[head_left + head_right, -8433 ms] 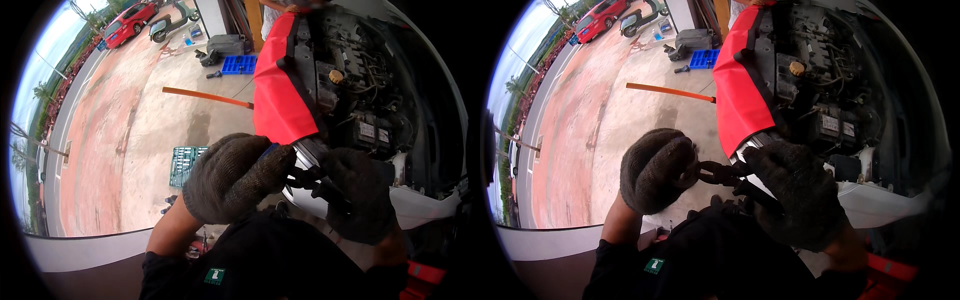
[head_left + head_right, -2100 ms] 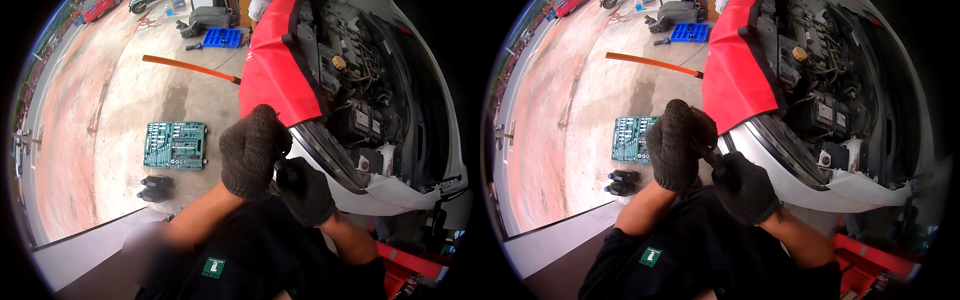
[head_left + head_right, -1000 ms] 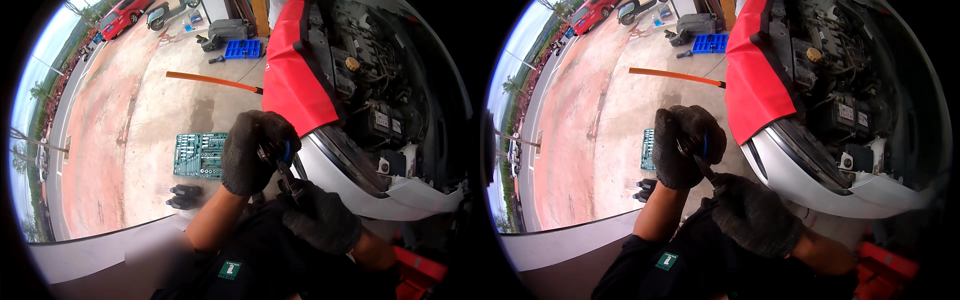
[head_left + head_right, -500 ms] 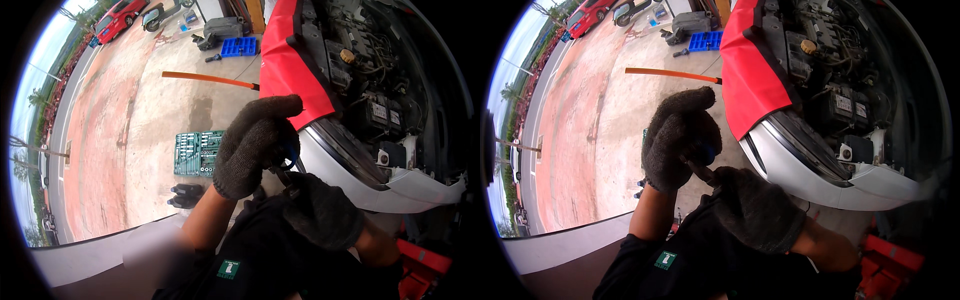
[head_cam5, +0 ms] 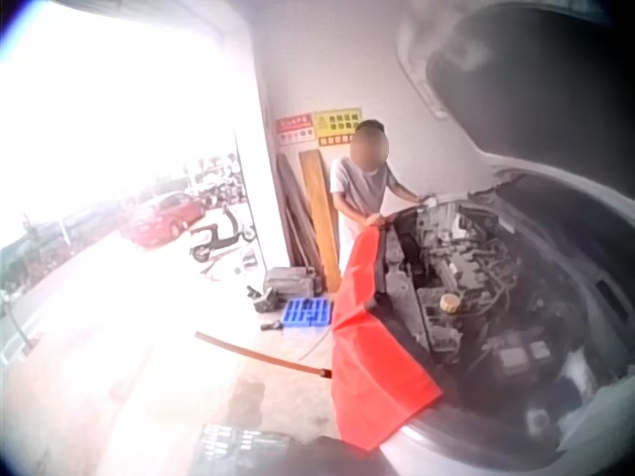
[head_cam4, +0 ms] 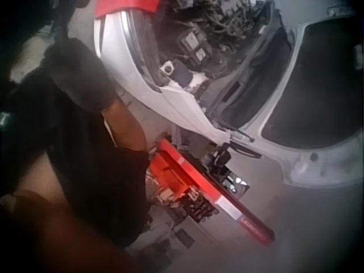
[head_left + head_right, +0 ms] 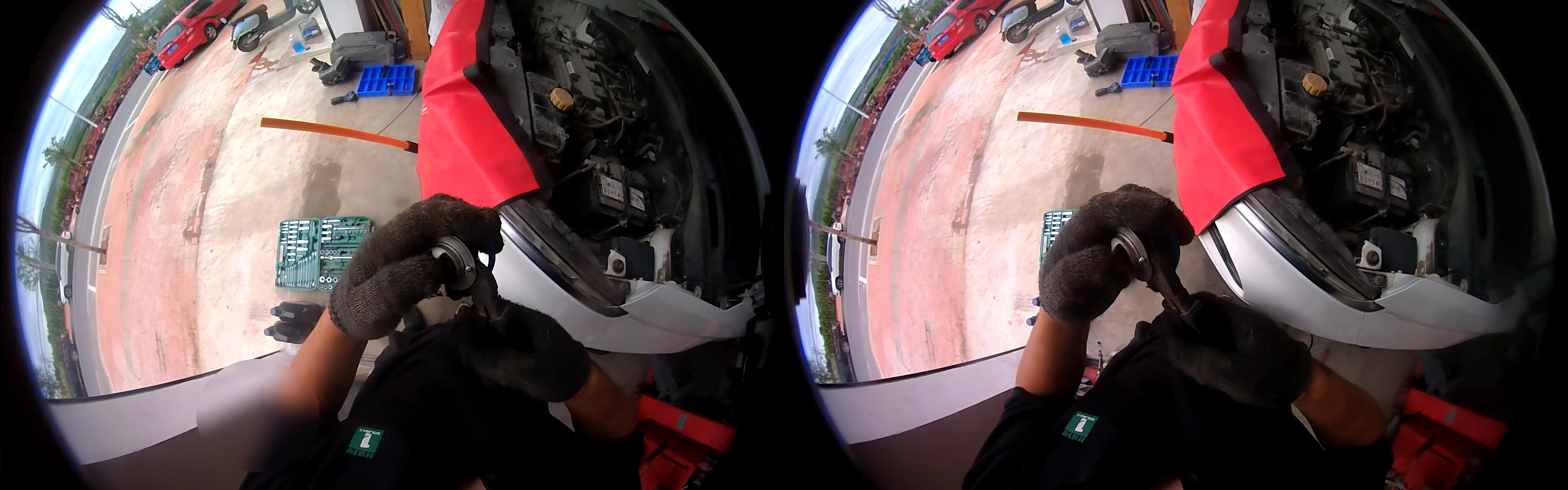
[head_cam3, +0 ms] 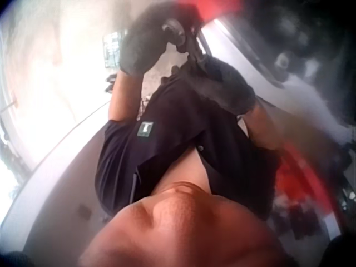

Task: The person uses pliers to work on a small circular mechanical component, then places it into a tool chest drawer and retrieves another similar part.

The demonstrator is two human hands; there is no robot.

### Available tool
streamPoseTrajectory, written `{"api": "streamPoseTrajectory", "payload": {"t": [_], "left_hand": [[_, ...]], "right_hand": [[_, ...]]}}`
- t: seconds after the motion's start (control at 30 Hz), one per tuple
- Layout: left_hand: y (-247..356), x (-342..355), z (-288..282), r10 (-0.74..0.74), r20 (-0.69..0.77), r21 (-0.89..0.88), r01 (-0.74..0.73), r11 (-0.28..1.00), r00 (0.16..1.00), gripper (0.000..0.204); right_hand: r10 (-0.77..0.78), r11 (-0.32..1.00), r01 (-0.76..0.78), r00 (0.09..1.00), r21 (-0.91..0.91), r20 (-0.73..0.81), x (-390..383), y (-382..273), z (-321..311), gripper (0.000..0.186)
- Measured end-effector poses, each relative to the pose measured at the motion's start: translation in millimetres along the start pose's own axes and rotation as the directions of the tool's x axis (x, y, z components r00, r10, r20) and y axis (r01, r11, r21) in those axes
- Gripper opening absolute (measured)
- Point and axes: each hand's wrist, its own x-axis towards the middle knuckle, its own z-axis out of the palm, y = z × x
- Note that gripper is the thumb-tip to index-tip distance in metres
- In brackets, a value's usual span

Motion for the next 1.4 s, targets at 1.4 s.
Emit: {"api": "streamPoseTrajectory", "payload": {"t": [1.4], "left_hand": [[34, -32, 24, -0.604, -0.109, -0.184, 0.581, 0.793, 0.789, 0.041]], "right_hand": [[-0.750, -0.540, -0.165, 0.540, -0.825, 0.382, -13, -53, -23, 0.066]]}}
